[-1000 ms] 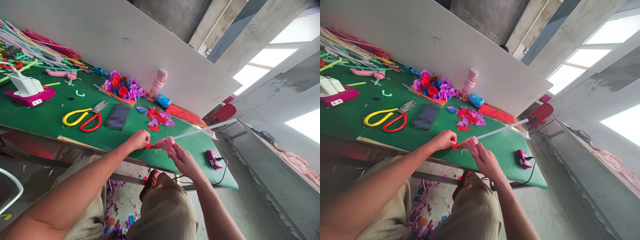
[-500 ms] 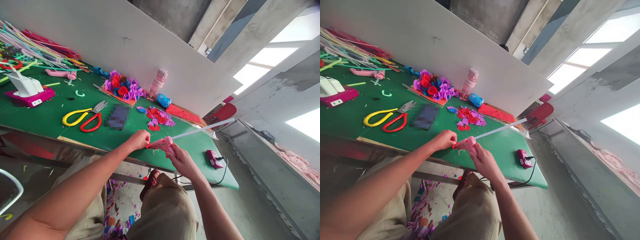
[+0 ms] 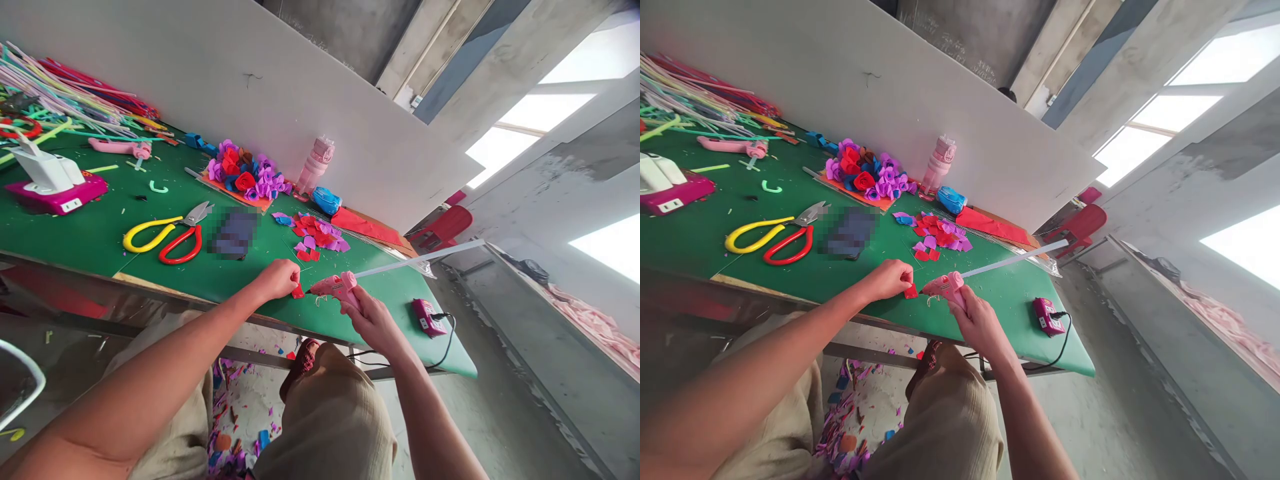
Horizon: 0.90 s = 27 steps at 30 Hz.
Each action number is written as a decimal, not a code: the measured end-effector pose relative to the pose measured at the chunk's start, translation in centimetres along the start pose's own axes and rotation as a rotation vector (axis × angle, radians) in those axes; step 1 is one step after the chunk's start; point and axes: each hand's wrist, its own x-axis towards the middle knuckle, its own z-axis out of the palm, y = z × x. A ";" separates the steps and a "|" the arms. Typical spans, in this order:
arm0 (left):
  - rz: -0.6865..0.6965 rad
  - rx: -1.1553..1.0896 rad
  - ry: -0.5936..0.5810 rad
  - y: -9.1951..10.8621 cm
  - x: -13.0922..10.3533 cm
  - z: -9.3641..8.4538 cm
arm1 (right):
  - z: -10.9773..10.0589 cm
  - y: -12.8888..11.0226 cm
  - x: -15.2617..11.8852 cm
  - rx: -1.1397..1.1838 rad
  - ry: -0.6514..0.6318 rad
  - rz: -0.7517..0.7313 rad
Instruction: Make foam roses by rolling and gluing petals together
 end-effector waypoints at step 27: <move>-0.062 -0.899 -0.154 0.4 -1.5 -4.5 | -1.9 5.1 2.6 -0.178 0.422 0.312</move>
